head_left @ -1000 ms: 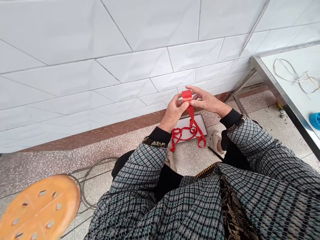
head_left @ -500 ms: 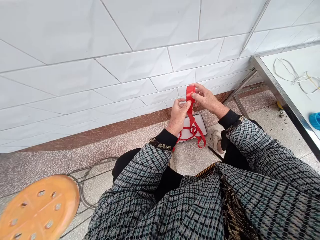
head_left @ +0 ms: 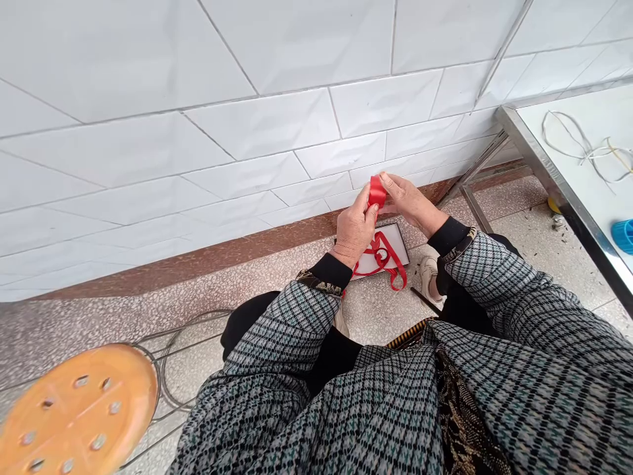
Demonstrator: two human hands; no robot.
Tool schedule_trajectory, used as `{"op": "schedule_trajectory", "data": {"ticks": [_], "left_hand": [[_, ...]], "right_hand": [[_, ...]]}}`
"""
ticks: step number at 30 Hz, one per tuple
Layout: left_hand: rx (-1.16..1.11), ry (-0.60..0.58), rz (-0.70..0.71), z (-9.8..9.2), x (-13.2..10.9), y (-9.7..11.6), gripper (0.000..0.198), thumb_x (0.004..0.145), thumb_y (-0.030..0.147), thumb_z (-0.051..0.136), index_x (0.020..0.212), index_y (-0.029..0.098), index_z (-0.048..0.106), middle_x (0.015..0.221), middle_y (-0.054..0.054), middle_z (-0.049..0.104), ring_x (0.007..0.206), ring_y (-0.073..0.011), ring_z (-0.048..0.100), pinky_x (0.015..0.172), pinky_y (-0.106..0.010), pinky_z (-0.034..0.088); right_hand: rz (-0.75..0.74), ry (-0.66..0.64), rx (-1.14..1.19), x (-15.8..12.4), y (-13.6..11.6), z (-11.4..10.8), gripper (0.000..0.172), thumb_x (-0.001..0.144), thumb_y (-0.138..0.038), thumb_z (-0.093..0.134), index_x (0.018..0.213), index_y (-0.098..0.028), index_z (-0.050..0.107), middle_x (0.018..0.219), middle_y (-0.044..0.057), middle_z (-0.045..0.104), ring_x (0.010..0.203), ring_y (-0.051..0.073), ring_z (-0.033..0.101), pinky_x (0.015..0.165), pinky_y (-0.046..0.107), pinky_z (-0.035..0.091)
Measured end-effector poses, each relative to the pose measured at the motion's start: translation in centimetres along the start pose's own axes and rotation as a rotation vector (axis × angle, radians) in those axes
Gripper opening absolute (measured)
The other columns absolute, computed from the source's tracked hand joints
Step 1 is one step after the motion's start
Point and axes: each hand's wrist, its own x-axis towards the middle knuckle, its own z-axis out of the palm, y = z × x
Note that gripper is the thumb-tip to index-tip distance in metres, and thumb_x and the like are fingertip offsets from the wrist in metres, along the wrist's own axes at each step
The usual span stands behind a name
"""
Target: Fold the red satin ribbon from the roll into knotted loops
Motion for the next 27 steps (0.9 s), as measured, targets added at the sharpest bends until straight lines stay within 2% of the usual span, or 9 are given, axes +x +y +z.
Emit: {"op": "schedule_trajectory", "data": {"ticks": [2, 7, 8, 12, 18, 27], "left_hand": [[0.018, -0.035, 0.02, 0.0, -0.1, 0.3, 0.056, 0.094, 0.032, 0.076, 0.15, 0.027, 0.074, 0.069, 0.002, 0.063, 0.07, -0.0208, 0.058, 0.085, -0.037, 0.053], [0.168, -0.11, -0.048, -0.1, -0.3, 2.3, 0.064, 0.095, 0.022, 0.069, 0.159, 0.018, 0.064, 0.063, 0.005, 0.054, 0.064, -0.0166, 0.052, 0.076, -0.033, 0.049], [0.204, -0.118, -0.07, -0.1, -0.3, 2.8, 0.065, 0.095, 0.02, 0.069, 0.16, 0.016, 0.062, 0.063, 0.006, 0.054, 0.064, -0.0158, 0.051, 0.075, -0.033, 0.048], [0.244, -0.131, -0.098, 0.0, -0.3, 3.6, 0.067, 0.094, 0.014, 0.069, 0.161, 0.017, 0.061, 0.061, 0.008, 0.052, 0.062, -0.0145, 0.05, 0.073, -0.031, 0.046], [0.202, -0.135, -0.124, 0.3, -0.3, 3.3, 0.07, 0.093, 0.011, 0.068, 0.163, 0.016, 0.058, 0.056, 0.01, 0.048, 0.059, -0.0147, 0.048, 0.071, -0.031, 0.046], [0.117, -0.127, -0.115, 0.3, -0.2, 3.3, 0.061, 0.093, 0.01, 0.067, 0.154, 0.014, 0.065, 0.055, 0.011, 0.045, 0.056, -0.013, 0.042, 0.067, -0.03, 0.044]], "right_hand": [[0.023, 0.035, 0.002, 0.2, 0.1, 0.1, 0.042, 0.096, -0.059, 0.082, 0.101, -0.021, 0.068, 0.089, 0.0, 0.071, 0.079, 0.013, 0.068, 0.064, 0.021, 0.06], [0.104, 0.168, -0.052, 0.6, 0.0, 0.4, 0.004, 0.108, -0.023, 0.066, 0.106, -0.02, 0.065, 0.076, -0.005, 0.066, 0.062, 0.01, 0.063, 0.056, 0.019, 0.055], [0.114, 0.181, -0.067, 0.6, -0.1, 0.5, 0.002, 0.108, -0.019, 0.063, 0.107, -0.019, 0.065, 0.075, -0.006, 0.065, 0.062, 0.01, 0.063, 0.055, 0.019, 0.054], [0.139, 0.169, -0.088, 0.3, -0.4, 0.8, 0.007, 0.11, -0.017, 0.06, 0.111, -0.017, 0.066, 0.076, -0.005, 0.067, 0.062, 0.009, 0.063, 0.057, 0.019, 0.054], [0.149, 0.196, -0.042, 0.1, -0.7, 1.2, 0.01, 0.109, -0.011, 0.057, 0.112, -0.017, 0.065, 0.076, -0.007, 0.066, 0.061, 0.007, 0.061, 0.057, 0.018, 0.053], [0.16, 0.189, -0.025, 0.0, -0.8, 1.2, 0.011, 0.11, -0.012, 0.055, 0.113, -0.017, 0.064, 0.078, -0.006, 0.067, 0.061, 0.008, 0.061, 0.056, 0.018, 0.053]]}}
